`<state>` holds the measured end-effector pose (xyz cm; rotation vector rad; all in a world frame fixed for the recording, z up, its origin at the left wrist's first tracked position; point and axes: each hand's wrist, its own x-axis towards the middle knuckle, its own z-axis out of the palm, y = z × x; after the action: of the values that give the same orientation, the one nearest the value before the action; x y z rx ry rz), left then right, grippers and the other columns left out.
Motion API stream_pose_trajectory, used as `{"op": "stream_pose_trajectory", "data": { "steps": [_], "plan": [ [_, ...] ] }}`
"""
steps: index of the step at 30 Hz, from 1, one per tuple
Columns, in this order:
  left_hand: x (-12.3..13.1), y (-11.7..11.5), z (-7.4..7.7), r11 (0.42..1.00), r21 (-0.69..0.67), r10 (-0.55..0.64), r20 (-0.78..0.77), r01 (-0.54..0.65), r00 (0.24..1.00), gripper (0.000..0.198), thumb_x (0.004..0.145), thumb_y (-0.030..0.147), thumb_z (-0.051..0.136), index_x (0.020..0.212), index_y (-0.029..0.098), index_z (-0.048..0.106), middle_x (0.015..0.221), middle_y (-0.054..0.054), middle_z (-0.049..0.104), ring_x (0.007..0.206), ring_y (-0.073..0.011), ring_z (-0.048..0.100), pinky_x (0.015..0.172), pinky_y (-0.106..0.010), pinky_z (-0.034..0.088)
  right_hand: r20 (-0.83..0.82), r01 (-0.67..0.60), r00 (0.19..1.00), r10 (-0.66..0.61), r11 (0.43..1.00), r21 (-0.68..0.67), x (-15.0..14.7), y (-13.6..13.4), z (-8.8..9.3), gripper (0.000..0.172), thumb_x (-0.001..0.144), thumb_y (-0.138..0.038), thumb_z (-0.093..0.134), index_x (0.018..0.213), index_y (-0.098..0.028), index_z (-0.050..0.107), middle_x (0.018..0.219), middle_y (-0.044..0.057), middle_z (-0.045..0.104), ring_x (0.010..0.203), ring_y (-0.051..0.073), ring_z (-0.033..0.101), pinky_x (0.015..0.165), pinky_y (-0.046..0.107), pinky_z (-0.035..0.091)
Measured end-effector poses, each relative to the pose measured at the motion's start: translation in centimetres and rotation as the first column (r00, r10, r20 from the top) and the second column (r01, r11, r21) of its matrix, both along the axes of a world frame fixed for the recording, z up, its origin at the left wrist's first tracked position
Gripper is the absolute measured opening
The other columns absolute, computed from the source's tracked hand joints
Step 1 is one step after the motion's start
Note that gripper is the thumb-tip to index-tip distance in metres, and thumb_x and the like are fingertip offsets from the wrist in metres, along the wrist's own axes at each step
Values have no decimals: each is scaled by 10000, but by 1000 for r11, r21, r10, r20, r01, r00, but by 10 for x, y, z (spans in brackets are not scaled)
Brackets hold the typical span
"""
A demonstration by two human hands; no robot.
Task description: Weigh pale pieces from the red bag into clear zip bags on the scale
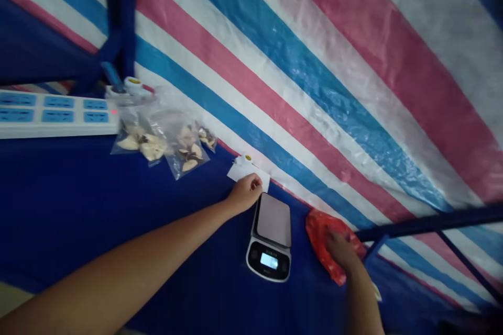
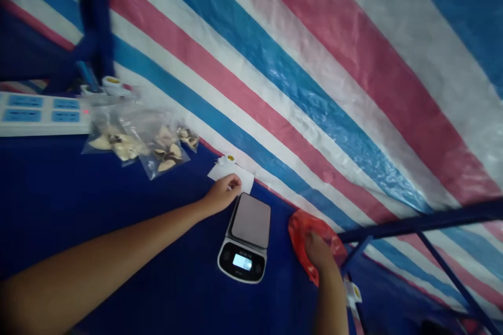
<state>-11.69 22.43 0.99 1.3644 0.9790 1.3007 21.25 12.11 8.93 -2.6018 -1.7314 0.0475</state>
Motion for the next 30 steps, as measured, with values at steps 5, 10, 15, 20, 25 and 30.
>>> {"op": "stream_pose_trajectory", "data": {
  "steps": [5,10,15,20,25,30],
  "plan": [
    [-1,2,4,999,10,37,-48,-37,998,59,760,203,546,805,199,584,790,2,632,769,-169,595,686,-287,437,-54,92,994,-90,995,43,33,3,-40,578,800,-49,424,1332,-77,650,1269,184,717,1180,241,687,1007,288,470],
    [-3,3,4,999,4,51,-66,-50,997,72,759,240,554,800,198,595,777,7,618,752,-163,590,689,-288,437,-45,125,992,-120,981,147,42,33,-52,605,930,-232,396,1465,42,471,1389,335,583,1277,379,608,1057,470,435],
    [-2,3,1,999,2,39,-102,-39,994,90,759,270,574,812,201,596,749,20,582,724,-153,560,695,-288,424,-95,11,995,8,982,191,43,46,-70,398,915,-323,470,1195,-128,675,1082,184,735,1055,345,687,962,462,481],
    [0,4,1,999,13,43,-137,-41,990,92,746,266,582,813,203,591,731,23,567,703,-149,538,690,-289,413,-164,-158,966,200,959,236,33,47,-74,288,893,-259,485,1094,-193,679,1020,71,745,911,222,683,837,296,495],
    [2,2,4,998,30,65,-174,-60,983,78,748,259,570,800,203,589,709,26,553,673,-144,522,677,-289,407,-150,-128,974,169,959,251,24,46,-70,260,898,-253,529,1065,-166,707,990,108,747,898,238,681,809,298,468],
    [3,0,5,996,45,83,-218,-75,972,66,753,256,569,792,206,589,686,33,549,653,-142,516,659,-281,405,-157,-29,985,70,968,248,26,45,-67,283,940,-304,532,1051,-114,710,942,143,742,867,248,691,749,288,473]
  ]
}}
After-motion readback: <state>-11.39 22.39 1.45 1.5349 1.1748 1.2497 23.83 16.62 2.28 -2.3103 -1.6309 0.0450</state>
